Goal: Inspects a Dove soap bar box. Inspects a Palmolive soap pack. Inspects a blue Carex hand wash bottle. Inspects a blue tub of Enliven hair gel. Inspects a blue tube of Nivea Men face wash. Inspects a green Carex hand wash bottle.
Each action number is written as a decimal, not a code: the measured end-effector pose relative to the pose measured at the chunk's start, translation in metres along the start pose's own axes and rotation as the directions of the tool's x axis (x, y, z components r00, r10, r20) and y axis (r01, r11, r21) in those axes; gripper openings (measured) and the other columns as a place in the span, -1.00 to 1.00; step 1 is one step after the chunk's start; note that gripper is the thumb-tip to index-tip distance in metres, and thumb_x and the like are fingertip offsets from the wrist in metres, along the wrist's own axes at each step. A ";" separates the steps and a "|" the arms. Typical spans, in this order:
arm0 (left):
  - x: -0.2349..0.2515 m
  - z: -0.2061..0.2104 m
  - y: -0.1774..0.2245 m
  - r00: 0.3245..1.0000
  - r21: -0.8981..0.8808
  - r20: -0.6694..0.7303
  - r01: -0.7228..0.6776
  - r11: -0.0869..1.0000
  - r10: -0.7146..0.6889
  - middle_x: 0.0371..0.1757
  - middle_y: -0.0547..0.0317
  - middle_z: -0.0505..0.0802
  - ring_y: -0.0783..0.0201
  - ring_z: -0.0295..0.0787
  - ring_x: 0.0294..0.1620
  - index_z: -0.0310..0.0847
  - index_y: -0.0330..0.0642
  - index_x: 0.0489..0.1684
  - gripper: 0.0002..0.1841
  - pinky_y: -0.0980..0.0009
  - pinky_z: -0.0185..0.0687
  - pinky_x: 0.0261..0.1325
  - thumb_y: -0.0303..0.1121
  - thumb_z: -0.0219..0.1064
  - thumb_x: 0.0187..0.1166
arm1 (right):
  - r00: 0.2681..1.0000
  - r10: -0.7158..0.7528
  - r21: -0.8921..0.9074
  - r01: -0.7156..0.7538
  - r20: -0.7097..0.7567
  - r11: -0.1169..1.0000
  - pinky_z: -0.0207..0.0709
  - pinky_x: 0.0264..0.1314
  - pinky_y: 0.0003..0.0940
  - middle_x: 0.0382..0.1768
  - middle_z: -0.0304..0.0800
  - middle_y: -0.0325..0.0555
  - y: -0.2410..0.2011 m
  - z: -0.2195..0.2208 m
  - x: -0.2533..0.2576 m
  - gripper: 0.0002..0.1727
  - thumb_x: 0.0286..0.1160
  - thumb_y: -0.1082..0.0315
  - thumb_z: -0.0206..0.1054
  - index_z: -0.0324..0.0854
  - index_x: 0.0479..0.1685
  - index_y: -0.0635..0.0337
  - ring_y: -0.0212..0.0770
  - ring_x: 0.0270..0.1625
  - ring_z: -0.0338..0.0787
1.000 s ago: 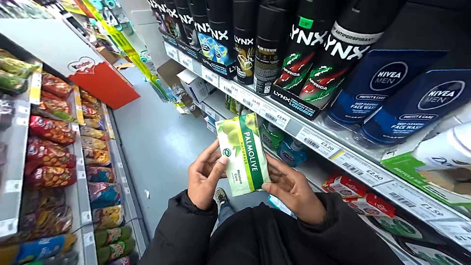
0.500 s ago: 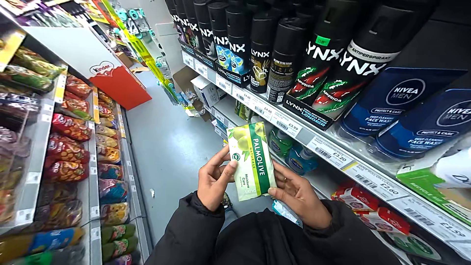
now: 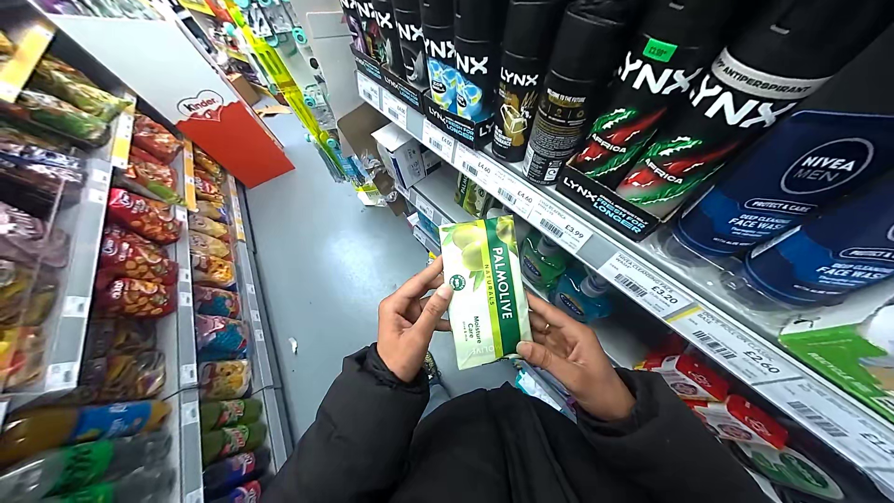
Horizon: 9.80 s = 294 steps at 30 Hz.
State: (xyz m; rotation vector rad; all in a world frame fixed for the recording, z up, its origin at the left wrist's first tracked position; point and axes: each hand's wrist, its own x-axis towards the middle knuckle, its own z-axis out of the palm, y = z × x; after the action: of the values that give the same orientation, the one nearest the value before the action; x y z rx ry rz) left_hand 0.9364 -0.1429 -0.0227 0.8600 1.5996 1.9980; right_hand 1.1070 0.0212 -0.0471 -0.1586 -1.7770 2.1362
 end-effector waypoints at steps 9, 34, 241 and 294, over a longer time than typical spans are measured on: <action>0.003 0.000 -0.002 1.000 -0.007 -0.003 -0.008 1.000 0.008 0.28 -0.07 0.84 0.11 0.96 -0.17 0.50 -0.20 0.63 -0.51 0.26 0.94 -0.33 -0.53 0.20 0.69 | 1.000 -0.004 0.017 0.004 0.008 1.000 0.77 0.34 -0.13 0.41 0.70 0.15 0.002 -0.002 0.001 -0.25 0.54 0.48 0.39 0.29 0.80 0.13 0.04 0.29 0.83; 0.036 -0.037 -0.022 0.990 -0.055 0.059 -0.124 0.991 0.128 0.14 -0.03 0.89 0.19 0.95 -0.23 0.53 -0.14 0.61 -0.49 0.33 0.91 -0.33 -0.25 0.35 0.67 | 0.998 -0.049 0.002 0.049 -0.042 0.999 0.70 0.45 -0.11 0.42 0.68 0.18 0.007 0.026 0.027 -0.29 0.61 0.47 0.35 0.24 0.79 0.27 0.01 0.35 0.79; -0.064 -0.068 -0.071 0.934 -0.010 0.283 0.230 0.973 -0.218 -0.12 -0.10 0.94 0.04 0.96 -0.24 0.68 -0.46 0.18 -0.66 0.20 0.95 -0.20 -0.51 0.44 0.47 | 0.784 -0.092 -0.529 -0.322 -0.614 0.785 0.87 -0.07 -0.37 -0.04 0.92 -0.15 0.037 0.073 -0.066 -0.72 0.47 0.24 0.49 0.81 0.03 0.21 -0.32 -0.09 0.93; -0.122 0.091 0.012 0.959 0.071 0.067 -0.278 0.958 0.274 0.52 -0.34 0.63 -0.06 0.84 0.26 0.37 -0.64 0.56 -0.12 0.13 0.87 0.29 -0.65 0.71 0.09 | 0.970 -0.244 -0.095 0.241 -0.020 0.966 0.90 0.07 -0.16 0.06 0.87 0.06 -0.061 -0.023 -0.056 -0.34 0.46 0.46 0.47 0.25 0.51 0.41 -0.08 0.03 0.94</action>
State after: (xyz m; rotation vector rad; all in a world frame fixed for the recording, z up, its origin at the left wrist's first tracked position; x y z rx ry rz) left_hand 1.0875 -0.1651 -0.0224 1.2192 1.6098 2.0835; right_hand 1.1782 0.0327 -0.0006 0.0033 -1.7777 1.8723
